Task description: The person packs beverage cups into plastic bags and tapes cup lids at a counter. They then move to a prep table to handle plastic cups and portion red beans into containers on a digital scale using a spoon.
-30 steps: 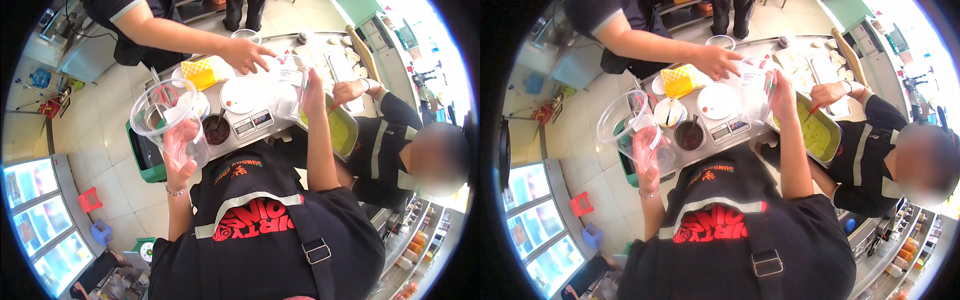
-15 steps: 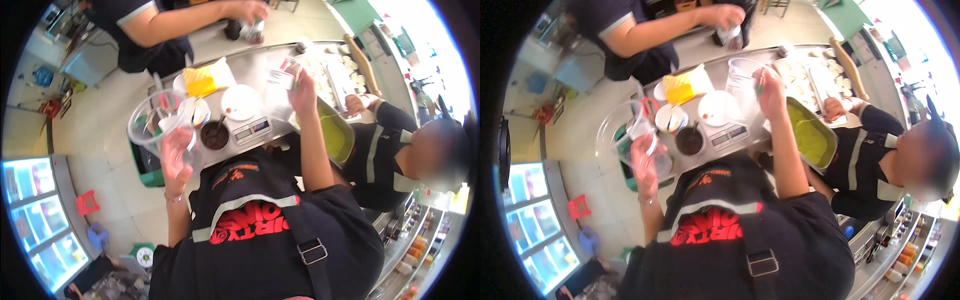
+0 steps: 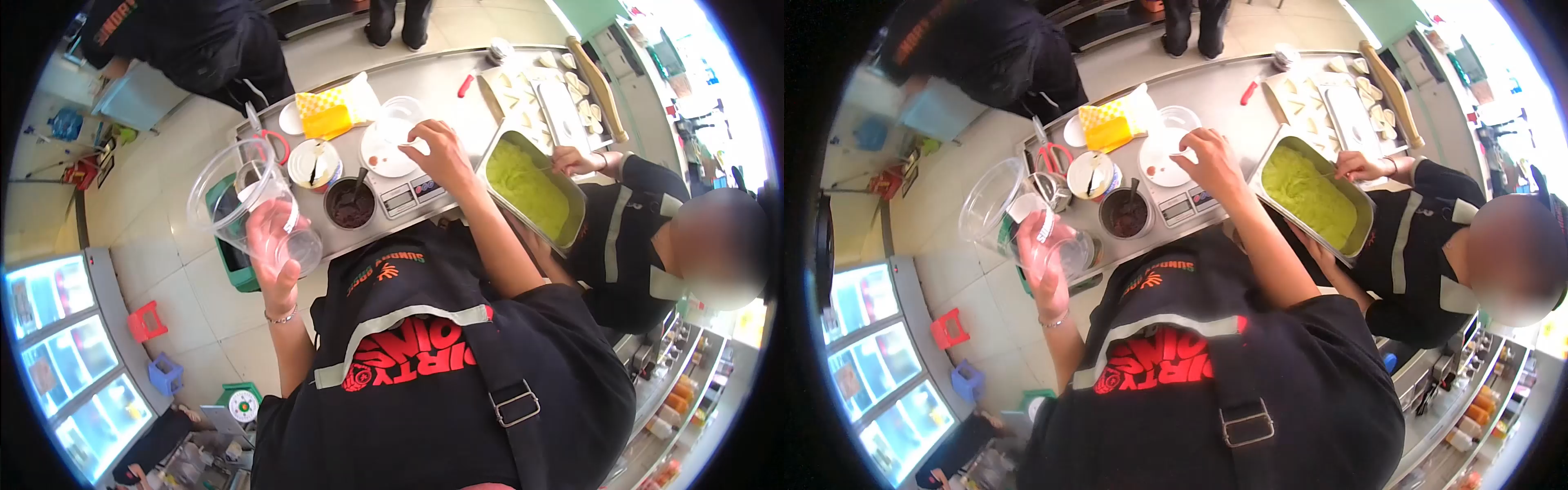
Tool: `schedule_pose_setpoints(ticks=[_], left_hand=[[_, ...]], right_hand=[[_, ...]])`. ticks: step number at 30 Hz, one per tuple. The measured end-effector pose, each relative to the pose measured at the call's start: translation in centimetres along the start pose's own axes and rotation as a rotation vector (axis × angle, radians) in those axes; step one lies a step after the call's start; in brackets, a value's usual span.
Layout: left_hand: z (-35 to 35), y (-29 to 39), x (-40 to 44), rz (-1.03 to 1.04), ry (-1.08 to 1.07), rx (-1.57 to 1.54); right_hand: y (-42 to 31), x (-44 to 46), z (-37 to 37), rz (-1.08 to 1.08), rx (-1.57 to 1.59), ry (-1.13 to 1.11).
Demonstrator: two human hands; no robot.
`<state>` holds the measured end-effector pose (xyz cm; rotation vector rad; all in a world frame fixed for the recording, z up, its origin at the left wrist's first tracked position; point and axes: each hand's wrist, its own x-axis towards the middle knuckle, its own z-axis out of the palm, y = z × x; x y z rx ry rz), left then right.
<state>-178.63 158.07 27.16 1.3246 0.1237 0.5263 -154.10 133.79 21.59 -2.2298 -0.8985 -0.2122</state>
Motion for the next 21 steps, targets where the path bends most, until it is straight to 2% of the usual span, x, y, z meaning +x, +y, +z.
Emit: schedule_pose_setpoints(ticks=[8, 10, 11, 13, 14, 16, 17, 19, 20, 21], left_hand=[[0.0, 0.3, 0.3, -0.037, -0.018, -0.006], [-0.1, 0.2, 0.5, -0.019, -0.025, -0.011], [-0.1, 0.2, 0.4, -0.027, -0.015, 0.002], [-0.1, 0.5, 0.6, -0.019, -0.024, -0.008], [-0.4, 0.3, 0.5, -0.028, -0.043, -0.009], [-0.6, 0.3, 0.6, -0.03, -0.035, -0.006], [-0.5, 0.2, 0.5, -0.038, -0.038, -0.016], [-0.4, 0.0, 0.6, -0.046, -0.041, -0.011], [-0.3, 0.1, 0.7, -0.039, -0.043, -0.01], [-0.2, 0.2, 0.7, -0.034, -0.045, -0.008]], right_hand=[[-1.8, -0.1, -1.7, -0.001, 0.023, -0.044], [-3.9, -0.5, -3.2, 0.133, 0.164, 0.028], [-4.4, -0.9, -3.7, 0.128, 0.189, 0.104], [-6.1, -2.6, -4.8, 0.244, 0.121, 0.129], [-5.8, -3.8, -4.5, 0.235, 0.141, 0.124], [-4.1, -7.2, -3.2, 0.36, -0.013, -0.217], [-3.4, -8.5, -2.5, 0.37, -0.016, -0.224], [-1.9, -11.2, -0.8, 0.424, -0.106, -0.38], [-0.5, -12.8, 0.7, 0.335, -0.121, -0.28], [-0.8, -12.9, 0.7, 0.341, -0.119, -0.283]])
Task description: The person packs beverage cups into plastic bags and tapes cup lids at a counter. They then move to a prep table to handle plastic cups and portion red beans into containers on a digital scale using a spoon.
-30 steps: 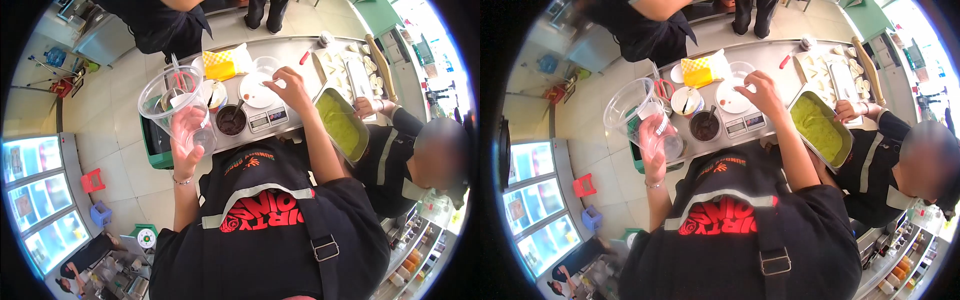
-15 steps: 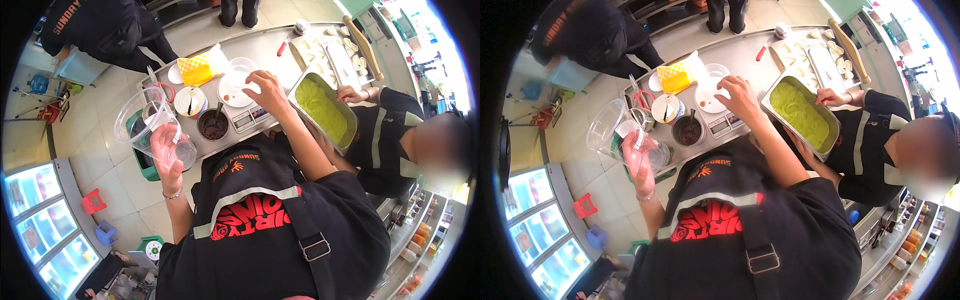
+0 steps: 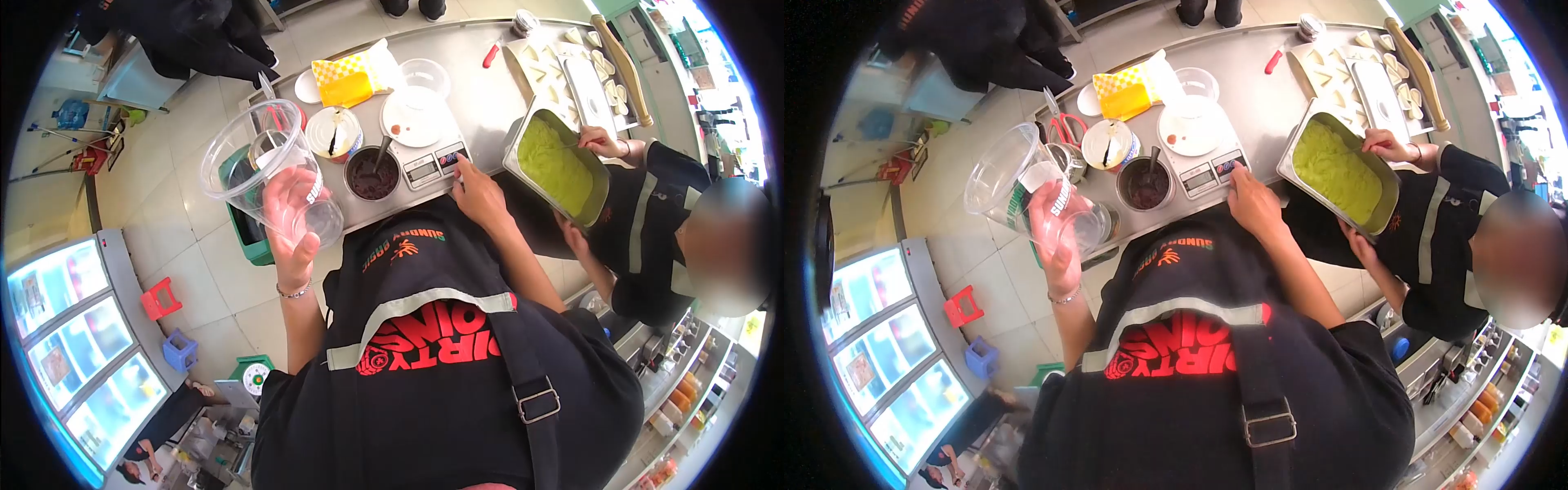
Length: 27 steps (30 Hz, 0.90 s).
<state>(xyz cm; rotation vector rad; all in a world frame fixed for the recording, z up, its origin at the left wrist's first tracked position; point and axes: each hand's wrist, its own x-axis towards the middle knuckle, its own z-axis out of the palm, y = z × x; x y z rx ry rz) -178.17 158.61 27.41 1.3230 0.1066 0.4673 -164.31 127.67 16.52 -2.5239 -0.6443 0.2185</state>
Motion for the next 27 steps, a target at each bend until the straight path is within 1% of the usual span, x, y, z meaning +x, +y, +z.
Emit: schedule_pose_setpoints(ticks=[2, 3, 5, 6, 9, 13, 15, 16, 18, 22, 24, 26, 27], left_hand=[[0.1, 0.0, 0.0, -0.014, -0.006, -0.002], [0.1, 0.0, 0.1, -0.018, -0.007, 0.001], [0.3, 0.2, 0.2, -0.028, -0.012, 0.014], [0.3, 0.2, 0.2, -0.027, -0.017, 0.021], [0.0, 0.0, 0.3, -0.051, -0.048, 0.011], [0.3, -0.4, 0.7, -0.034, -0.037, 0.014], [0.6, -0.3, 0.2, -0.023, -0.007, 0.002], [0.7, -0.4, 0.0, -0.026, 0.006, 0.001], [0.6, -0.2, 0.0, -0.043, -0.023, 0.002], [0.8, -0.3, 0.0, -0.08, -0.022, -0.015], [0.5, -0.2, -0.1, -0.086, -0.021, -0.006], [0.3, -0.4, -0.1, -0.068, -0.092, 0.055], [0.6, -0.1, 0.0, -0.058, -0.086, 0.043]], right_hand=[[-0.5, -0.4, 0.0, 0.133, -0.006, -0.084], [-0.7, -0.4, 0.0, 0.138, -0.003, -0.086], [-1.1, -0.4, 0.3, 0.15, -0.124, -0.13], [-1.4, -0.4, 0.4, 0.154, -0.116, -0.135], [-2.0, 0.4, 0.0, 0.234, -0.165, -0.203], [-2.7, 1.5, -0.6, 0.183, -0.191, -0.151], [-2.8, 2.0, -1.2, 0.224, -0.135, -0.105], [-2.5, 2.1, -0.8, 0.217, -0.139, -0.115], [-2.6, 2.4, 0.3, 0.109, -0.058, 0.023], [-5.3, 3.7, 1.3, 0.14, -0.098, 0.013], [-5.8, 5.3, 1.9, 0.192, -0.129, -0.07], [-5.6, 6.3, 2.7, 0.202, -0.134, -0.067], [-5.5, 6.4, 2.9, 0.227, -0.137, -0.074]])
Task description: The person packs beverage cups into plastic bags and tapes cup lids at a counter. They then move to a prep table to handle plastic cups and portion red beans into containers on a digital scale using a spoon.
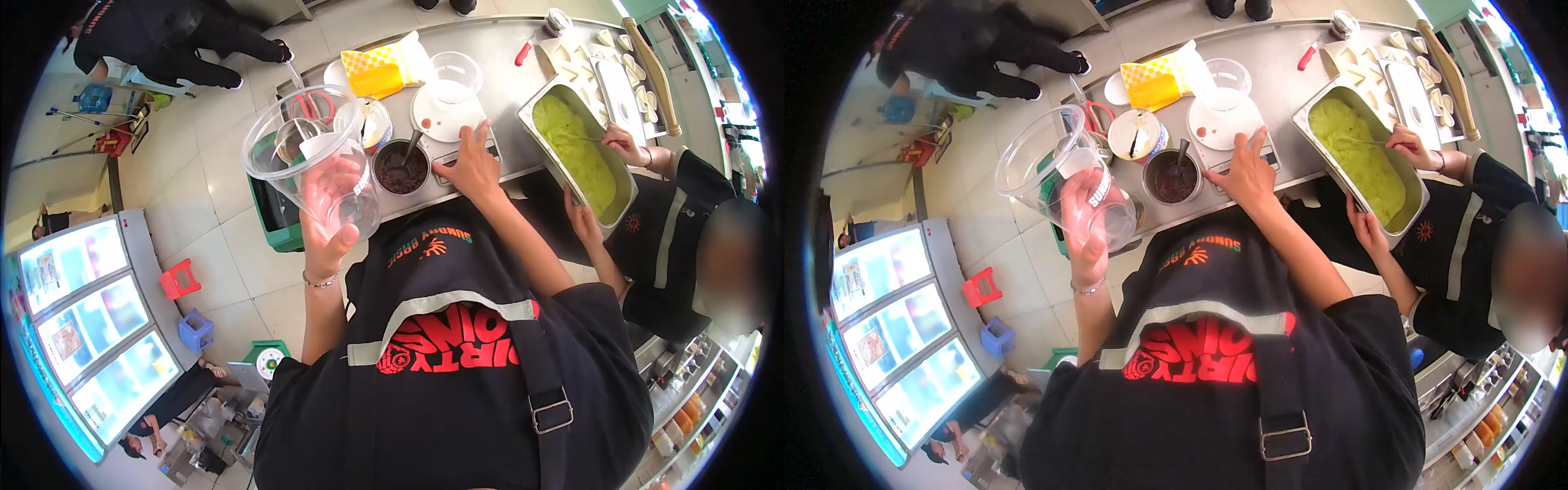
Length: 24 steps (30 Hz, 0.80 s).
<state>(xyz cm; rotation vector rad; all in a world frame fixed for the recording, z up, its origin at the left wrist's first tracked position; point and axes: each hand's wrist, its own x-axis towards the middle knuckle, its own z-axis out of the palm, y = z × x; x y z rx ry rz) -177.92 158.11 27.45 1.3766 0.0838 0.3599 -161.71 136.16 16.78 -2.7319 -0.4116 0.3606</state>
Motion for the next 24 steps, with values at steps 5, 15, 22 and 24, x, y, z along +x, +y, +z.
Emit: schedule_pose_setpoints(ticks=[5, 15, 22, 24], left_hand=[[0.5, 0.2, -0.2, -0.005, 0.051, -0.03], [0.1, 0.0, 0.1, 0.007, 0.088, -0.013], [0.2, 1.3, -1.4, 0.039, -0.023, -0.04], [0.4, 1.1, -2.1, 0.05, -0.028, -0.098]], right_hand=[[0.8, 0.8, 0.0, 0.078, -0.04, 0.022], [1.2, -1.3, -10.1, 0.02, 0.107, -0.002], [1.7, -3.8, -12.6, -0.289, 0.207, -0.126], [3.3, -6.3, -11.1, -0.236, 0.275, -0.312]])
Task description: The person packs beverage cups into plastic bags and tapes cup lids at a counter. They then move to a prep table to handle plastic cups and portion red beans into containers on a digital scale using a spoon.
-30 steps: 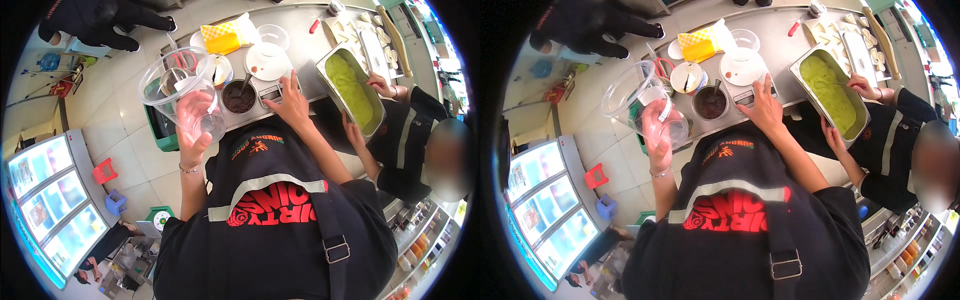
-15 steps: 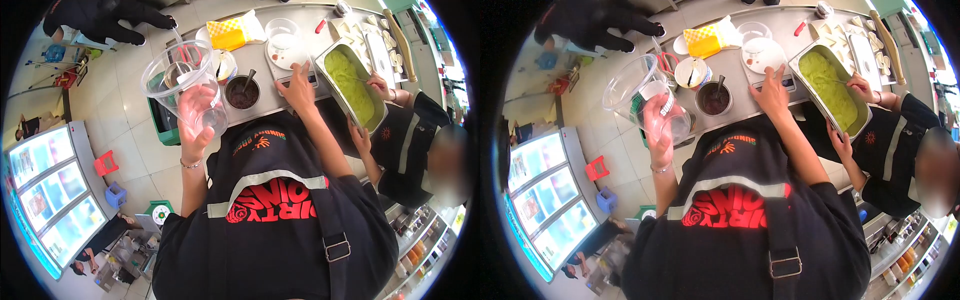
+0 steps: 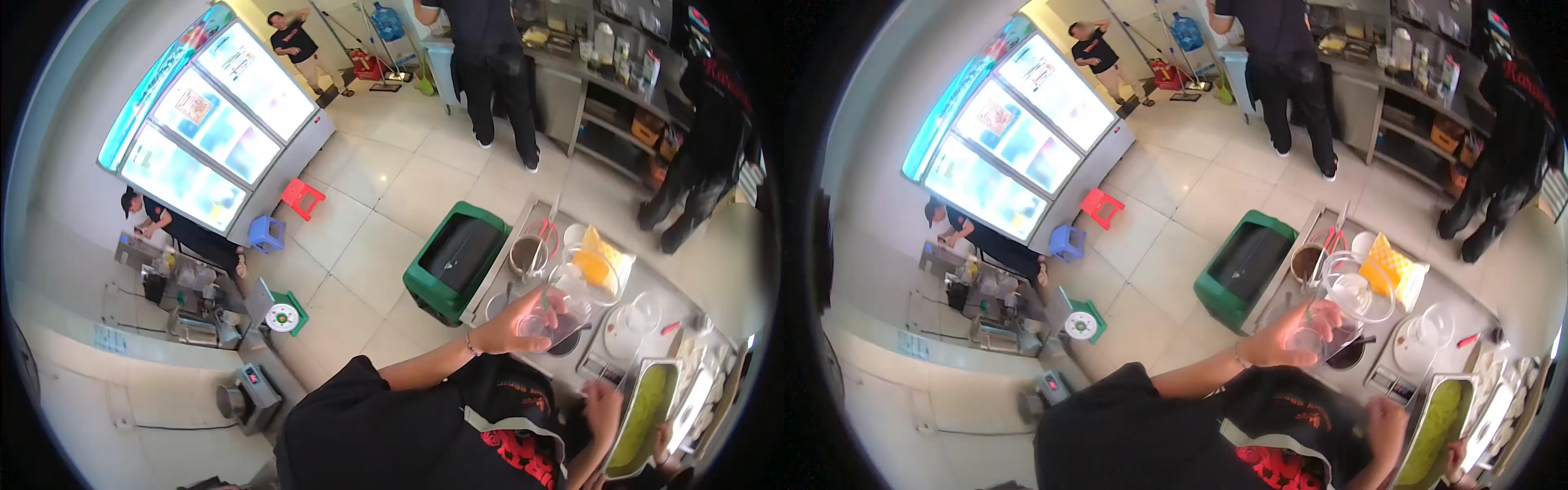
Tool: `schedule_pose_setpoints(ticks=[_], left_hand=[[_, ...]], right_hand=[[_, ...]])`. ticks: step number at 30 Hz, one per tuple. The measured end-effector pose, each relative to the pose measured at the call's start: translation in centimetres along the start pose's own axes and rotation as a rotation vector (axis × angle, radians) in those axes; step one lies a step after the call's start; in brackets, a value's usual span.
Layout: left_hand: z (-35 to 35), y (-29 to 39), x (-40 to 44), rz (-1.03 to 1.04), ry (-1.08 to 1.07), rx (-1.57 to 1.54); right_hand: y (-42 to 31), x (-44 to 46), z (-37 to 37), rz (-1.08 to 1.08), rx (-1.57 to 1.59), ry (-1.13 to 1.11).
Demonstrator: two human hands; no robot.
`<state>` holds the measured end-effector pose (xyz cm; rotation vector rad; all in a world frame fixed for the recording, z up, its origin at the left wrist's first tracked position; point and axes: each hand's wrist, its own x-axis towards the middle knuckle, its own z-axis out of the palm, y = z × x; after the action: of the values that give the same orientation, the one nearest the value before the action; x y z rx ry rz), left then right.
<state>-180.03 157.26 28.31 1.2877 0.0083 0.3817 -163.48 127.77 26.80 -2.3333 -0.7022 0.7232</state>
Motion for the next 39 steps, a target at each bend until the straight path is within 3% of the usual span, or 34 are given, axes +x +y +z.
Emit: schedule_pose_setpoints(ticks=[1, 2, 5, 7, 10, 11, 13, 15, 17, 18, 19, 21, 23, 25, 27, 28, 30, 31, 32, 34, 36, 39], left_hand=[[0.2, -0.7, 1.1, 0.004, 0.022, 0.029], [0.0, -1.3, 1.0, -0.013, 0.035, 0.038], [-0.5, -1.2, 0.8, 0.046, 0.068, 0.056], [-0.8, -0.9, 0.6, 0.051, 0.069, 0.047], [-1.4, -1.1, 0.5, 0.012, 0.086, 0.031], [-1.4, -1.1, 0.6, 0.01, 0.076, 0.036], [-1.1, -0.8, 0.4, 0.006, 0.064, 0.035], [-0.7, -0.3, 0.4, -0.047, -0.082, 0.085], [1.2, -0.4, 0.1, -0.04, -0.139, 0.108], [2.5, -0.7, -0.1, -0.024, -0.187, 0.128], [3.4, -0.8, -0.2, -0.007, -0.237, 0.149], [5.0, 1.4, 0.3, -0.055, -0.347, 0.261], [5.3, 2.4, -0.2, -0.106, -0.457, 0.358], [4.2, 3.2, -2.1, 0.141, -0.36, 0.543], [-0.4, 3.8, -6.1, -0.066, -0.242, 0.574], [-3.0, 3.9, -9.6, -0.418, 0.04, 0.265], [-9.4, -0.3, -20.6, -0.301, 0.656, 0.17], [-9.6, -4.2, -27.7, -0.425, 1.142, -0.113], [-10.7, -10.2, -37.8, -0.75, 1.221, -0.226], [-7.7, -13.3, -47.3, -1.246, 1.305, -0.258], [-4.2, -12.8, -49.6, -1.481, 1.219, -0.223], [-1.7, -12.9, -49.0, -1.519, 1.121, -0.135]], right_hand=[[6.6, 2.0, 0.9, -0.194, -0.21, -0.105], [5.6, 1.3, 1.2, -0.249, -0.332, -0.186], [7.3, 1.0, 5.2, -0.131, -0.145, -0.241], [7.6, 0.9, 8.1, -0.145, 0.163, -0.193], [10.2, 1.4, 9.6, 0.14, 0.216, -0.544], [11.1, 1.5, 9.4, 0.135, 0.212, -0.545], [10.4, 0.2, 7.4, 0.058, 0.23, -0.486], [7.3, -0.8, 4.5, 0.184, 0.038, -0.485], [2.5, -2.7, 3.4, -0.152, 0.663, -0.201], [0.3, -3.1, 2.7, -0.197, 0.808, -0.173], [-1.8, -3.2, 2.5, -0.199, 0.808, -0.172], [-5.6, -3.1, 2.4, -0.429, 1.001, -0.096], [-5.5, -3.0, 2.9, -0.377, 0.957, -0.067], [-1.9, -2.2, 5.0, -0.429, 0.976, 0.06], [-5.2, -3.4, 3.7, -0.406, 0.944, 0.113], [-7.0, -4.0, 2.6, -0.378, 1.005, 0.07], [-4.4, -3.7, 2.4, -0.401, 0.991, 0.086], [-4.8, -4.3, 1.9, -0.379, 1.021, 0.084], [-5.2, -4.9, 1.5, -0.357, 1.052, 0.083], [-3.8, -5.4, 1.1, -0.366, 1.11, 0.067], [-2.6, -6.4, 0.8, -0.331, 1.148, 0.077], [-0.7, -8.5, 0.9, -0.289, 1.19, 0.059]])
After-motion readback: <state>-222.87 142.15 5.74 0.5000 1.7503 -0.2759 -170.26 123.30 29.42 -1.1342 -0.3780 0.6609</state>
